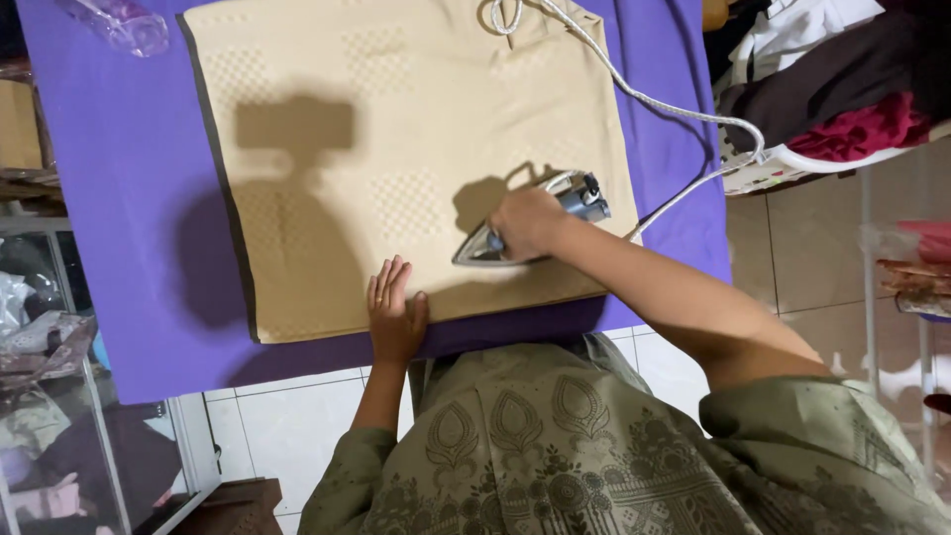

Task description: Ironing a tan skirt on an ironing board.

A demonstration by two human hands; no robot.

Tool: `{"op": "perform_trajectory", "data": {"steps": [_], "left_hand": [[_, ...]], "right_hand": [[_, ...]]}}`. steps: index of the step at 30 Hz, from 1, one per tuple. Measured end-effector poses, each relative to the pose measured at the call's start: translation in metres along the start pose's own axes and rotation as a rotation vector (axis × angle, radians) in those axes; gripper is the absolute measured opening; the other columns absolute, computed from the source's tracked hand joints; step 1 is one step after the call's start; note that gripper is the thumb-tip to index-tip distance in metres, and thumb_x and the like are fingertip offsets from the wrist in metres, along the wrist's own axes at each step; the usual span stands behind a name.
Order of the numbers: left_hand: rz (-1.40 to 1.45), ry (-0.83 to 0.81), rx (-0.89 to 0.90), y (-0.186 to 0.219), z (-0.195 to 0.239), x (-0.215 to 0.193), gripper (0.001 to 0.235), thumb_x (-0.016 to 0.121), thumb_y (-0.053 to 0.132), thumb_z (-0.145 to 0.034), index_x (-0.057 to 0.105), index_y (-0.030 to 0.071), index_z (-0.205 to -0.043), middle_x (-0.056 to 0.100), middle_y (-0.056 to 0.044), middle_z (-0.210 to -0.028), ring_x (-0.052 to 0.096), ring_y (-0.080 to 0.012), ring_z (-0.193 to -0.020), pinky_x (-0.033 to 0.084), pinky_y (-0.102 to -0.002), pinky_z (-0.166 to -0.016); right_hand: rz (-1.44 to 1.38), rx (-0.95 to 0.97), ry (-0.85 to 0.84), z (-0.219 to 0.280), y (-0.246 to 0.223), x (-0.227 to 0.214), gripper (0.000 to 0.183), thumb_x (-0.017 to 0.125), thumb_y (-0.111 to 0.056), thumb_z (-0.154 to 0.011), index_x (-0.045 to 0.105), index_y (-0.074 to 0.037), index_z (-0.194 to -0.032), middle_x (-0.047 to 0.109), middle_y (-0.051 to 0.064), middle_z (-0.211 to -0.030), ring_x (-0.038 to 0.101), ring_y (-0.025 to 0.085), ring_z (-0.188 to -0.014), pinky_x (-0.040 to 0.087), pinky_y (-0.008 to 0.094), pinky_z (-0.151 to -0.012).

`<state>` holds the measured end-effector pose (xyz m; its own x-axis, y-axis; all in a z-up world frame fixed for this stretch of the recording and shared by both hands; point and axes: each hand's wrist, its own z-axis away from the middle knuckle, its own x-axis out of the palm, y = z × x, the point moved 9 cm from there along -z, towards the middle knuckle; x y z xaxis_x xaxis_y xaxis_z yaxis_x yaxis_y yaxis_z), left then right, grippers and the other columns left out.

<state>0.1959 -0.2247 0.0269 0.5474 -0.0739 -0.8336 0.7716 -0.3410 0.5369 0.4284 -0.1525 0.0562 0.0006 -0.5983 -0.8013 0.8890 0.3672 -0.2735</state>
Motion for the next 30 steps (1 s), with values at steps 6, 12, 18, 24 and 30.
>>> {"op": "perform_trajectory", "data": {"steps": [6, 12, 18, 24, 30], "left_hand": [[-0.032, 0.004, 0.021, -0.001, 0.001, 0.001, 0.041, 0.061, 0.021, -0.098, 0.059, 0.005, -0.136, 0.053, -0.016, -0.153, 0.043, -0.0320, -0.148, 0.026, -0.051, -0.125], [0.014, 0.039, 0.059, 0.004, -0.001, -0.007, 0.038, 0.064, 0.016, -0.095, 0.061, 0.007, -0.132, 0.054, -0.016, -0.153, 0.044, -0.0324, -0.147, 0.028, -0.051, -0.125], [0.030, 0.071, 0.058, 0.003, -0.003, -0.011, 0.034, 0.067, 0.017, -0.094, 0.062, 0.008, -0.126, 0.055, -0.016, -0.149, 0.046, -0.0341, -0.145, 0.030, -0.051, -0.123], [0.007, 0.049, 0.026, 0.000, -0.002, -0.009, 0.032, 0.066, 0.019, -0.092, 0.064, 0.010, -0.122, 0.057, -0.015, -0.147, 0.048, -0.0325, -0.143, 0.032, -0.048, -0.121], [-0.024, 0.001, 0.071, -0.007, 0.000, 0.003, 0.037, 0.067, 0.019, -0.087, 0.064, 0.009, -0.122, 0.058, -0.014, -0.144, 0.050, -0.0293, -0.138, 0.033, -0.050, -0.117]], "right_hand": [[0.052, 0.064, -0.070, 0.060, 0.051, 0.043, 0.030, 0.079, -0.036, -0.075, 0.078, -0.011, -0.091, 0.074, 0.015, -0.094, 0.073, 0.033, -0.088, 0.060, 0.046, -0.072], [0.094, 0.152, -0.152, 0.151, 0.098, 0.091, 0.030, 0.074, -0.039, -0.082, 0.072, -0.016, -0.100, 0.073, 0.013, -0.080, 0.074, 0.028, -0.071, 0.061, 0.042, -0.063], [-0.039, 0.280, 0.174, 0.140, 0.098, 0.045, 0.036, 0.077, -0.046, -0.077, 0.073, -0.018, -0.099, 0.073, 0.015, -0.077, 0.072, 0.035, -0.071, 0.058, 0.049, -0.066], [-0.016, 0.389, 0.392, 0.056, 0.139, -0.023, 0.035, 0.074, -0.046, -0.081, 0.074, -0.012, -0.087, 0.073, 0.017, -0.083, 0.073, 0.037, -0.077, 0.058, 0.050, -0.070], [-0.119, 0.469, 0.450, -0.031, 0.190, -0.099, 0.035, 0.073, -0.042, -0.079, 0.075, -0.012, -0.096, 0.076, 0.019, -0.092, 0.074, 0.038, -0.083, 0.059, 0.049, -0.076]]}}
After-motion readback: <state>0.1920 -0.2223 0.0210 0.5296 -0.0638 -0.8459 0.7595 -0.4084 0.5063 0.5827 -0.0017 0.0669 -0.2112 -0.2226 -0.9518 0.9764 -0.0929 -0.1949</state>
